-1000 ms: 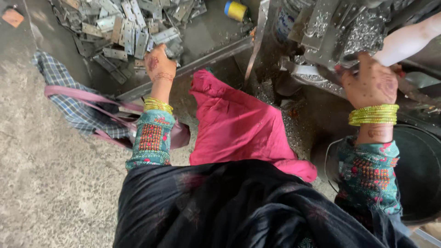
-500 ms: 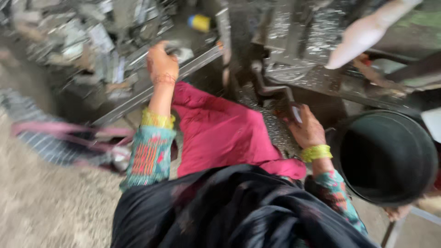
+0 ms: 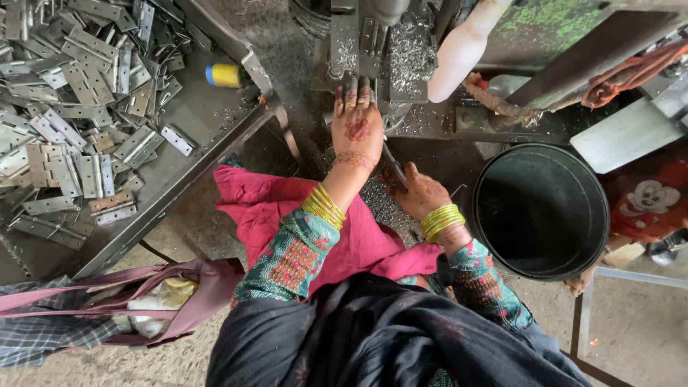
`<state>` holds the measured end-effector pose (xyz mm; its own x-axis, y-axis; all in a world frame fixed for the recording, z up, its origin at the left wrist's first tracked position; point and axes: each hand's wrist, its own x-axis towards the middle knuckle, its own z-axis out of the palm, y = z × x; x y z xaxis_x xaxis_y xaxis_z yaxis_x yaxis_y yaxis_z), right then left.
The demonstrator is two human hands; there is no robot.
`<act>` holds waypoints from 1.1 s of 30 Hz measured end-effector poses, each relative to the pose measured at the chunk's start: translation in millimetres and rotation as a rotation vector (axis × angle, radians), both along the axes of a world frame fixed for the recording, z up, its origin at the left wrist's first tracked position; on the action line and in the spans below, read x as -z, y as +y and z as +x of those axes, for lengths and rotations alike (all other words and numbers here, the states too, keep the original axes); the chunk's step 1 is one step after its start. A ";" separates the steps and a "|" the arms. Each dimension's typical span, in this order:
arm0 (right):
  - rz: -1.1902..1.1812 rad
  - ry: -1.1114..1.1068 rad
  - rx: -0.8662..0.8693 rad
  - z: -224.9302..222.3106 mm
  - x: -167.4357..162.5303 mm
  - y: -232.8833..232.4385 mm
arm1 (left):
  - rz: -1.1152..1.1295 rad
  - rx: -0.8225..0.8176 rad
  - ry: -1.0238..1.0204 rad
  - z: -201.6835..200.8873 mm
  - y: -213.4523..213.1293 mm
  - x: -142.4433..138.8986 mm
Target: The person repeatedly picks small metal plates from a pile, places them under a drill press, and operates the machine to drill holes. After each cycle, the person removes the plate and places it aside, continuing the process with new plates from the pile.
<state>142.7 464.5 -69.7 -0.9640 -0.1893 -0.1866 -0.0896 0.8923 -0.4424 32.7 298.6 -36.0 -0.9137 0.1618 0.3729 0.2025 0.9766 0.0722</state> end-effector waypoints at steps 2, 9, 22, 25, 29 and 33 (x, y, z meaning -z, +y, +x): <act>0.061 0.022 -0.030 -10.2 -11.7 -2.8 | -0.109 0.001 -0.260 -5.2 -5.0 -3.7; 0.106 -0.039 0.027 -13.8 -13.3 -3.9 | -0.038 -0.007 -0.042 2.2 -19.2 -9.1; -0.050 0.093 -0.012 -15.8 14.8 8.4 | -0.067 -0.028 0.090 6.7 -14.6 -12.8; 0.005 -0.118 0.044 -17.1 4.0 4.2 | -0.095 0.013 0.010 14.9 -13.3 -11.3; 0.033 -0.055 0.015 -13.0 -7.5 -2.7 | -0.092 -0.024 0.162 3.5 -11.9 -13.4; -0.002 -0.016 0.016 -14.1 -8.6 1.6 | -0.160 -0.068 0.013 -14.9 -3.4 -20.2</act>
<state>128.5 466.1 -61.1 -0.9639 -0.1740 -0.2015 -0.0681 0.8928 -0.4453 17.8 295.2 -15.9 -0.9197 0.1582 0.3594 0.1355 0.9869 -0.0876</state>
